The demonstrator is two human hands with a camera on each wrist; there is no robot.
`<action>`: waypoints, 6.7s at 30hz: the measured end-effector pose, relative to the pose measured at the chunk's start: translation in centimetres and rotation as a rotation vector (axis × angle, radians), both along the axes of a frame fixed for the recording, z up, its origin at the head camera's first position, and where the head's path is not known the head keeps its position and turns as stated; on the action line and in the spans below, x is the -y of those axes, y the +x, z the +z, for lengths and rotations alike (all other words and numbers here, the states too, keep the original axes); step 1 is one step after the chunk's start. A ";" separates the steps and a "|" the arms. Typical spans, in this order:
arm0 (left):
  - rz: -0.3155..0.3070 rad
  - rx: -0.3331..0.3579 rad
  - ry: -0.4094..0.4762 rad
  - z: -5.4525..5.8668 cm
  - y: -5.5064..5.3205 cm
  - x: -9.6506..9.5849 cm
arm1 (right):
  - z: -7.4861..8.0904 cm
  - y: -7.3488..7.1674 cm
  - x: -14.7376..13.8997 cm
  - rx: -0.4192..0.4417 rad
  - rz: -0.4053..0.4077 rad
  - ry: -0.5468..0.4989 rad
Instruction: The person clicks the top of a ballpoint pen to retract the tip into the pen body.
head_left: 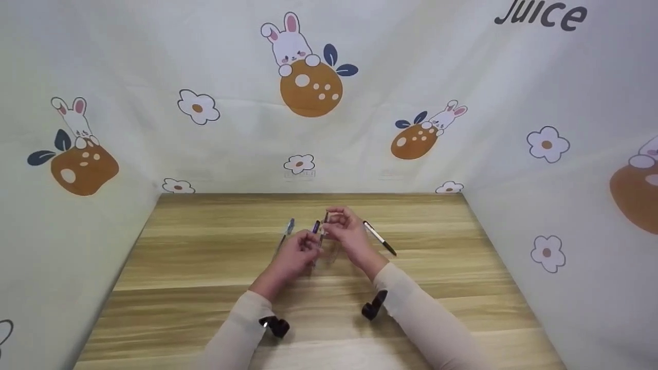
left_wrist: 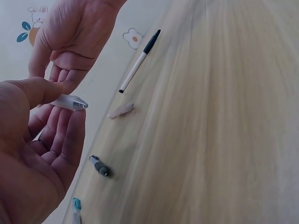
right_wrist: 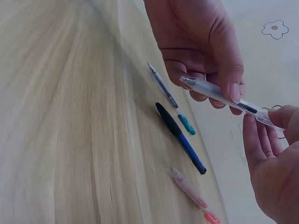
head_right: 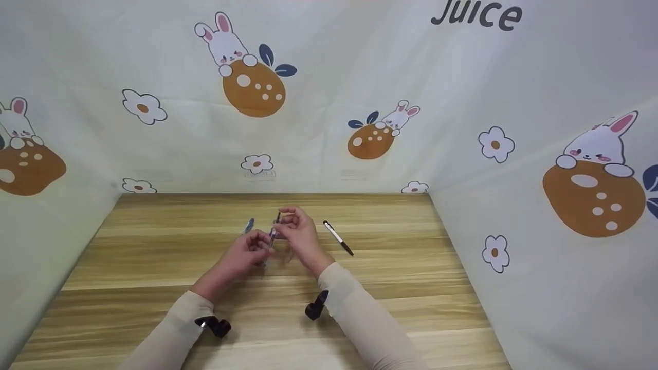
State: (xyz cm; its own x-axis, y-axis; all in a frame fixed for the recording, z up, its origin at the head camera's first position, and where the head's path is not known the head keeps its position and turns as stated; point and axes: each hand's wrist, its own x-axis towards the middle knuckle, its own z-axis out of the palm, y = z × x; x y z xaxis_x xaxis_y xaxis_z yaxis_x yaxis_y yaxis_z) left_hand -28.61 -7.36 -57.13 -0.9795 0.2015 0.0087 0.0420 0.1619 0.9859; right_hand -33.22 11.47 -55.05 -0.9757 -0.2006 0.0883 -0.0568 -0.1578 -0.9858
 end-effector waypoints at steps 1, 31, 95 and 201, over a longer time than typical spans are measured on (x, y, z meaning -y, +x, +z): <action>0.004 -0.006 -0.011 0.0 0.0 0.2 | -0.1 -0.1 0.3 0.003 -0.008 -0.004; 0.132 -0.093 -0.318 1.0 -1.3 6.0 | -2.2 -1.6 7.2 0.131 -0.075 -0.151; 0.267 -0.133 -0.469 0.5 -1.7 13.2 | -2.7 -3.0 13.1 0.157 -0.059 -0.133; 0.240 -0.105 -0.703 -0.5 -4.4 26.3 | -1.5 2.9 2.4 -0.143 0.256 0.250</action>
